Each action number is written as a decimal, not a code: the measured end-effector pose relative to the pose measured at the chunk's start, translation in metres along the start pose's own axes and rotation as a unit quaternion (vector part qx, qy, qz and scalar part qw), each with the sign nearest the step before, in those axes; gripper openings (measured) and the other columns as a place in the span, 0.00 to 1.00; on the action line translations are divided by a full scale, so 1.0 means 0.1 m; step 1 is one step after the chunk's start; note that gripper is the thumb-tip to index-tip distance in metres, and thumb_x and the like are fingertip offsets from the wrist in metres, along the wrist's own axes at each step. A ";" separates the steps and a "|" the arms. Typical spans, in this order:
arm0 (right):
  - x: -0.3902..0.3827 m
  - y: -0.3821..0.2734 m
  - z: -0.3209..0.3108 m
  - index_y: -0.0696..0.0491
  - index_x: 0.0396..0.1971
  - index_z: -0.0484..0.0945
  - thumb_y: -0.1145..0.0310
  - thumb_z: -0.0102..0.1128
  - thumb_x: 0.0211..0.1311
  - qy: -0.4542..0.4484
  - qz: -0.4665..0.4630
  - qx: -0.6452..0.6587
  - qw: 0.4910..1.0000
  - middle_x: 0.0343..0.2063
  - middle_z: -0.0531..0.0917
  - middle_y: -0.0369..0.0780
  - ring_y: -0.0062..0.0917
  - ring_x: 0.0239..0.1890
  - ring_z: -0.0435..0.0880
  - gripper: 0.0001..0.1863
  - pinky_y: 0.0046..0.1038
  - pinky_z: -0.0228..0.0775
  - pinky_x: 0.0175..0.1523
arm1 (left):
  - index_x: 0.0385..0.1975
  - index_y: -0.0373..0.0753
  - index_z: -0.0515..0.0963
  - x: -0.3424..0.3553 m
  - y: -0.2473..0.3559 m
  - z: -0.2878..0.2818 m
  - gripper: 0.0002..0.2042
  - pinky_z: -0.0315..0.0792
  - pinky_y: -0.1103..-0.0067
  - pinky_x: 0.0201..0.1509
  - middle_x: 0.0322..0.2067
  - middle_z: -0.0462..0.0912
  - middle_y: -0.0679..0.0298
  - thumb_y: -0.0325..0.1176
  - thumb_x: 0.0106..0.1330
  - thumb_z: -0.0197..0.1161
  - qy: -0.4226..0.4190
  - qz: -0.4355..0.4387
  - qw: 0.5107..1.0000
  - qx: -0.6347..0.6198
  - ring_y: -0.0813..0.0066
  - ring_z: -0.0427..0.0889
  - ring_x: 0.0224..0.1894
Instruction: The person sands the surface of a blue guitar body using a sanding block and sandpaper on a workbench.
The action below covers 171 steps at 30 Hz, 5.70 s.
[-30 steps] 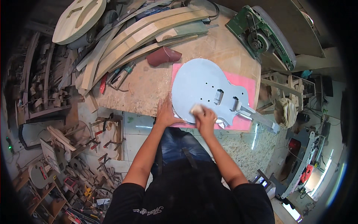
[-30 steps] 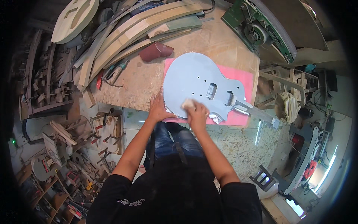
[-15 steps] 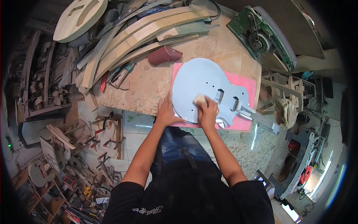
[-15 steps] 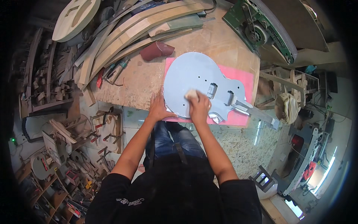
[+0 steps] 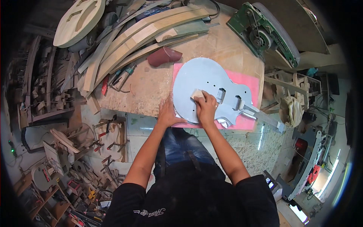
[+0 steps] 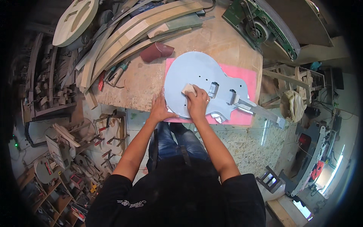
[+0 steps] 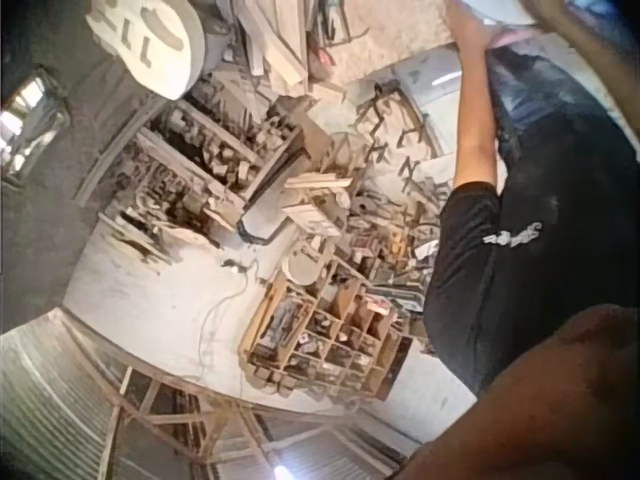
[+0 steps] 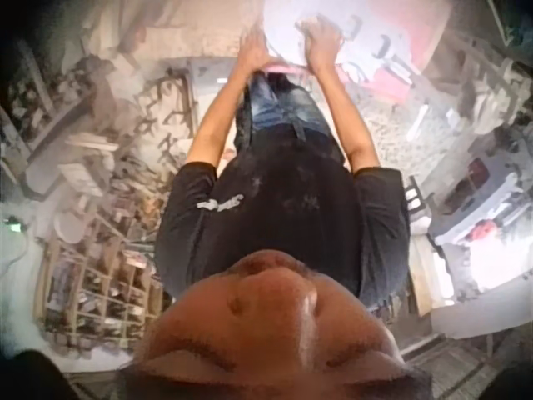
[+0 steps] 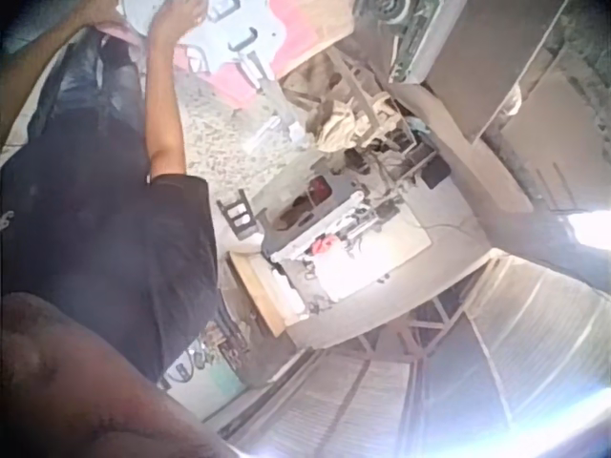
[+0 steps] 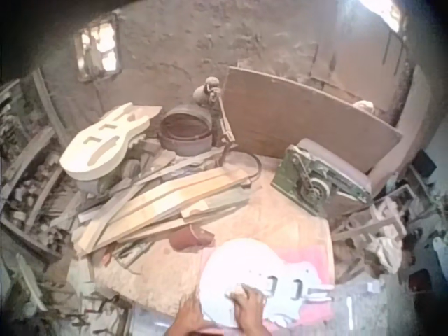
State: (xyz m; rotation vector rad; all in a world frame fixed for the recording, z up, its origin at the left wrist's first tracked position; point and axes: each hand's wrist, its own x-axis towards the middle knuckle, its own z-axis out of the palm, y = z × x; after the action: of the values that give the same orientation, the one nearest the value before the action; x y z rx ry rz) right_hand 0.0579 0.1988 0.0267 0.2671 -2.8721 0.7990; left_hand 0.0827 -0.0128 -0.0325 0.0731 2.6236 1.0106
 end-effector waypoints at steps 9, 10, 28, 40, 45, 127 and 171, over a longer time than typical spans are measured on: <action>-0.45 -0.07 0.03 0.41 0.43 0.90 0.72 0.73 0.56 -0.038 -0.040 0.010 0.998 0.60 0.81 0.41 0.44 0.60 0.76 0.14 0.48 0.62 0.65 | 0.80 0.27 0.40 -0.02 -0.02 0.01 0.81 0.37 0.49 0.84 0.80 0.50 0.42 0.68 0.30 0.84 0.010 0.008 1.000 0.028 0.51 0.50 0.83; -0.28 -0.10 0.07 0.41 0.43 0.90 0.72 0.73 0.56 -0.037 -0.038 0.008 0.999 0.60 0.81 0.41 0.44 0.60 0.76 0.14 0.48 0.62 0.65 | 0.80 0.27 0.41 0.01 -0.01 0.00 0.81 0.38 0.49 0.84 0.80 0.51 0.43 0.68 0.30 0.84 0.001 0.001 1.000 0.028 0.50 0.51 0.83; -0.43 -0.19 0.11 0.40 0.43 0.90 0.70 0.71 0.54 -0.061 -0.048 0.014 0.997 0.63 0.80 0.37 0.42 0.61 0.75 0.15 0.49 0.61 0.65 | 0.80 0.27 0.38 -0.03 -0.02 -0.01 0.80 0.35 0.49 0.84 0.80 0.52 0.42 0.67 0.32 0.83 0.019 0.002 1.000 0.009 0.51 0.53 0.82; -0.35 -0.30 0.16 0.40 0.44 0.88 0.71 0.71 0.51 -0.072 -0.062 0.021 0.995 0.63 0.80 0.37 0.40 0.61 0.75 0.18 0.48 0.60 0.65 | 0.80 0.27 0.39 -0.03 0.02 -0.02 0.78 0.36 0.48 0.84 0.80 0.52 0.42 0.66 0.34 0.83 0.011 -0.006 1.000 0.008 0.50 0.53 0.82; -0.73 -0.12 -0.02 0.39 0.44 0.89 0.72 0.73 0.51 -0.088 -0.041 0.026 0.995 0.63 0.80 0.37 0.40 0.59 0.76 0.19 0.48 0.60 0.64 | 0.80 0.28 0.39 -0.03 -0.04 0.02 0.78 0.37 0.49 0.84 0.80 0.52 0.42 0.67 0.36 0.82 0.013 -0.003 1.000 0.022 0.51 0.53 0.82; -0.71 0.43 -0.02 0.42 0.54 0.85 0.65 0.63 0.69 0.104 0.258 -0.043 0.960 0.64 0.76 0.45 0.49 0.64 0.72 0.15 0.55 0.60 0.69 | 0.81 0.40 0.25 0.38 0.40 -0.25 0.91 0.61 0.56 0.80 0.75 0.35 0.22 0.53 0.18 0.94 -0.103 -0.021 0.994 0.028 0.24 0.51 0.78; -0.95 0.05 -0.19 0.38 0.47 0.87 0.68 0.66 0.63 -0.043 0.094 -0.001 0.995 0.64 0.77 0.43 0.45 0.64 0.74 0.14 0.56 0.69 0.61 | 0.82 0.42 0.25 0.33 0.28 -0.30 0.91 0.59 0.56 0.81 0.76 0.35 0.24 0.51 0.18 0.94 -0.105 -0.037 0.992 0.053 0.27 0.50 0.79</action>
State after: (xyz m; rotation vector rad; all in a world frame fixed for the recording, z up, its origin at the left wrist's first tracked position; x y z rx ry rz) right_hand 0.1510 0.2251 0.0223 0.0316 -3.0129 0.8357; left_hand 0.0402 -0.0054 -0.0024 0.1010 2.4673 0.7921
